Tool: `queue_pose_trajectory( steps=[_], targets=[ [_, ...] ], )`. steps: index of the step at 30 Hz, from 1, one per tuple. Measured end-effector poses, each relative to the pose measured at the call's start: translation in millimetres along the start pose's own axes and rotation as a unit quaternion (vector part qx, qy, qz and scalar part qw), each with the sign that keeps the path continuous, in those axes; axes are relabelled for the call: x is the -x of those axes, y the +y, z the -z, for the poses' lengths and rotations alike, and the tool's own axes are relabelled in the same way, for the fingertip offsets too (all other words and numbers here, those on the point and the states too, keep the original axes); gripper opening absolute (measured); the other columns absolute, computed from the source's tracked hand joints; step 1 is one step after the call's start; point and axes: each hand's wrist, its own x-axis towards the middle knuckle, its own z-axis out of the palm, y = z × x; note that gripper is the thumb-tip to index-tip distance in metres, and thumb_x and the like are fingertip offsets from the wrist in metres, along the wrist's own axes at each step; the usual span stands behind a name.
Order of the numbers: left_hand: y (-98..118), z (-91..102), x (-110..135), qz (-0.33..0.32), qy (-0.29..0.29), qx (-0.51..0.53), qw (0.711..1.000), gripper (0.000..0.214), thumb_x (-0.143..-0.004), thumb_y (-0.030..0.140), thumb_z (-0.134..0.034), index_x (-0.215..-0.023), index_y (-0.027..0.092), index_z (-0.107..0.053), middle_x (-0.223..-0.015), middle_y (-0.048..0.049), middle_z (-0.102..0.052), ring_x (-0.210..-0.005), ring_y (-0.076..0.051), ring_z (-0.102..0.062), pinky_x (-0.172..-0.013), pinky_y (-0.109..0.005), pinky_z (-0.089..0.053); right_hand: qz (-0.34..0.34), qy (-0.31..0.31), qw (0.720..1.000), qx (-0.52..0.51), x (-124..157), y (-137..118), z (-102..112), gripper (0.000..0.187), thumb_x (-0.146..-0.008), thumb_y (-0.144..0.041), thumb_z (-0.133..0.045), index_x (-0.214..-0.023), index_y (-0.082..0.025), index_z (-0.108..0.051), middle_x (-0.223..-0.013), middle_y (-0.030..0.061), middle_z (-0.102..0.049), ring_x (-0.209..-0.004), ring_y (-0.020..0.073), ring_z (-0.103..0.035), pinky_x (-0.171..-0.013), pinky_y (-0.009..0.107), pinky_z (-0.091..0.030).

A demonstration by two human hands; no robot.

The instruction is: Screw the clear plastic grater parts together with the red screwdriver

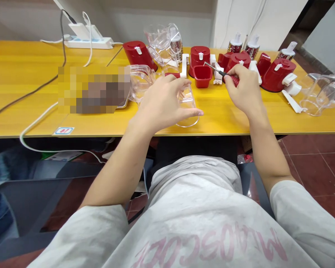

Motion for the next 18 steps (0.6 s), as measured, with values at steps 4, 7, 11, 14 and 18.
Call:
queue_pose_trajectory(
  steps=[4, 7, 11, 14, 18],
  targets=[
    [5, 3.8, 1, 0.002, -0.009, -0.002, 1.000, 0.080, -0.093, 0.082, -0.098, -0.154, 0.034, -0.082, -0.155, -0.0095, -0.079, -0.161, -0.054, -0.065, -0.141, -0.080, -0.053, -0.007, -0.001, 1.000, -0.003, 0, -4, 4, 0.044, -0.117, -0.088, -0.068, -0.112, -0.046, -0.081, -0.106, 0.0075, -0.093, -0.116, 0.0443, -0.080, -0.113, 0.067, -0.065],
    [6, 4.3, 1, 0.007, -0.011, -0.006, 1.000, 0.083, -0.092, 0.085, -0.098, -0.154, 0.033, -0.080, -0.153, -0.0078, -0.079, -0.159, -0.051, -0.064, -0.139, -0.078, -0.053, 0.010, 0.040, 0.999, -0.017, 3, -12, 12, 0.039, -0.124, -0.083, -0.063, -0.121, -0.047, -0.080, -0.114, 0.0060, -0.095, -0.117, 0.0418, -0.078, -0.114, 0.066, -0.062],
    [5, 2.7, 1, 0.009, -0.010, -0.012, 1.000, 0.080, -0.093, 0.083, -0.098, -0.154, 0.034, -0.080, -0.154, -0.0093, -0.080, -0.161, -0.052, -0.063, -0.137, -0.077, -0.054, 0.033, 0.101, 0.994, -0.040, 5, -11, 11, 0.032, -0.133, -0.069, -0.057, -0.125, -0.044, -0.076, -0.123, 0.0111, -0.090, -0.121, 0.0441, -0.079, -0.116, 0.068, -0.062],
    [5, 3.0, 2, 0.011, -0.008, -0.011, 1.000, 0.079, -0.096, 0.084, -0.096, -0.156, 0.035, -0.080, -0.156, -0.0092, -0.080, -0.164, -0.053, -0.062, -0.138, -0.076, -0.054, 0.016, 0.023, 0.999, -0.034, 2, 0, -1, 0.042, -0.132, -0.070, -0.066, -0.106, -0.037, -0.070, -0.105, 0.0125, -0.084, -0.110, 0.0451, -0.080, -0.110, 0.067, -0.064],
    [8, 5.6, 2, 0.009, -0.020, -0.008, 1.000, 0.082, -0.096, 0.084, -0.094, -0.160, 0.034, -0.080, -0.159, -0.0099, -0.079, -0.166, -0.053, -0.062, -0.140, -0.077, -0.052, 0.024, -0.017, 0.999, -0.038, -1, 12, -11, 0.046, -0.130, -0.070, -0.072, -0.101, -0.035, -0.066, -0.106, 0.0117, -0.085, -0.108, 0.0428, -0.081, -0.108, 0.062, -0.066]
  ],
)
